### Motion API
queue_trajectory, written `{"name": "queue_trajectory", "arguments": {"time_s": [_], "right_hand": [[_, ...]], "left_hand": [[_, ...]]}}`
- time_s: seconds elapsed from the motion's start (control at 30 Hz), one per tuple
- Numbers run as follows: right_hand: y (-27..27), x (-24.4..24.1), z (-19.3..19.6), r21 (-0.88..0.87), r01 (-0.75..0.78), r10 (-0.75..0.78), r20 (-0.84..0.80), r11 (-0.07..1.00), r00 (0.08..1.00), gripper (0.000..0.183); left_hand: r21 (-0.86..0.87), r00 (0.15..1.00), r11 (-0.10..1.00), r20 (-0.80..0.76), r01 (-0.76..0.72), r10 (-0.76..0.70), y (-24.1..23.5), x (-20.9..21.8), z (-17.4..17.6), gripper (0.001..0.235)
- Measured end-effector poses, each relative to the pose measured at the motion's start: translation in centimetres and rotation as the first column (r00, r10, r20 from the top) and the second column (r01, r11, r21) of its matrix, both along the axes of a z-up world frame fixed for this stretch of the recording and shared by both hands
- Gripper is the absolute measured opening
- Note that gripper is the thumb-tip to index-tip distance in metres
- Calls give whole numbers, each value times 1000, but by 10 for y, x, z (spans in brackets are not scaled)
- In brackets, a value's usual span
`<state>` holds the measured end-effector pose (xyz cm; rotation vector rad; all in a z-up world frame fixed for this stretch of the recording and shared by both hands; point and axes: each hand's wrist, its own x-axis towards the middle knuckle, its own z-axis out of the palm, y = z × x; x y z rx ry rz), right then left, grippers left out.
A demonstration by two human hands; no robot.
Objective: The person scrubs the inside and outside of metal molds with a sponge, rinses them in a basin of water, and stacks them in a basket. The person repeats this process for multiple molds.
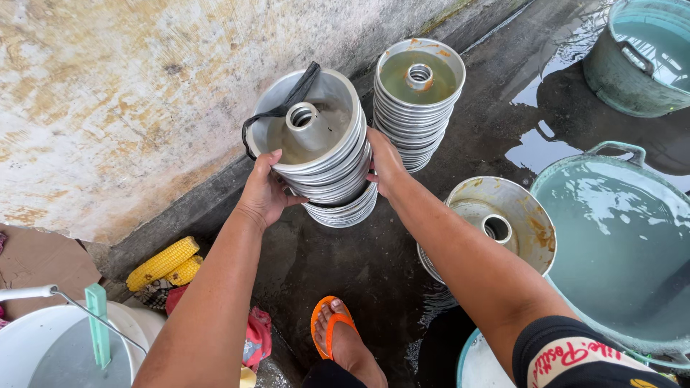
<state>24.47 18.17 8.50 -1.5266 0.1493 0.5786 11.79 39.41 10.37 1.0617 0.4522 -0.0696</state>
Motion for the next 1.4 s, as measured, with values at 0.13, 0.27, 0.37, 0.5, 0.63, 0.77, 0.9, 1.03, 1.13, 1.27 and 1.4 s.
{"name": "queue_trajectory", "arguments": {"time_s": [0.13, 0.27, 0.37, 0.5, 0.63, 0.77, 0.9, 1.03, 1.13, 1.27, 1.4], "right_hand": [[2, -4, 22, 20, -20, 18, 78, 1000, 997, 74], [2, -14, 55, 44, -97, 89, 151, 994, 984, 74], [10, -31, 75, 73, -146, 132, 164, 987, 977, 74], [36, -63, 82, 114, -194, 175, 158, 974, 972, 75], [66, -104, 68, 131, -212, 209, 34, 969, 977, 76], [80, -141, 33, 153, -239, 246, -29, 959, 969, 76], [82, -158, -23, 175, -238, 262, -129, 955, 956, 75], [81, -161, -91, 172, -194, 226, -192, 966, 955, 71], [72, -151, -139, 156, -148, 187, -276, 977, 943, 67], [44, -145, -166, 140, -49, 95, -347, 989, 933, 61], [9, -158, -127, -231, 143, -58, 339, 962, 939, 52]], "left_hand": [[8, 997, 1000, 73, 15, -16, 3, -6, 22, 108], [44, 992, 999, 124, 5, -10, 9, -18, 55, 107], [93, 991, 995, 133, -25, 13, 18, -36, 83, 106], [172, 992, 983, 121, -63, 43, 39, -72, 108, 104], [209, 990, 968, 61, -139, 129, 61, -107, 104, 93], [173, 986, 972, 58, -161, 153, 77, -140, 61, 83], [68, 985, 983, 7, -171, 171, 94, -161, -8, 74], [-111, 978, 972, -70, -205, 199, 97, -166, -85, 66], [-28, 960, 980, -206, -197, 187, 87, -158, -137, 60], [-76, 954, 966, -195, -246, 227, 53, -149, -172, 56], [120, 874, 947, -363, -299, 322, 31, -134, -156, 52]]}}
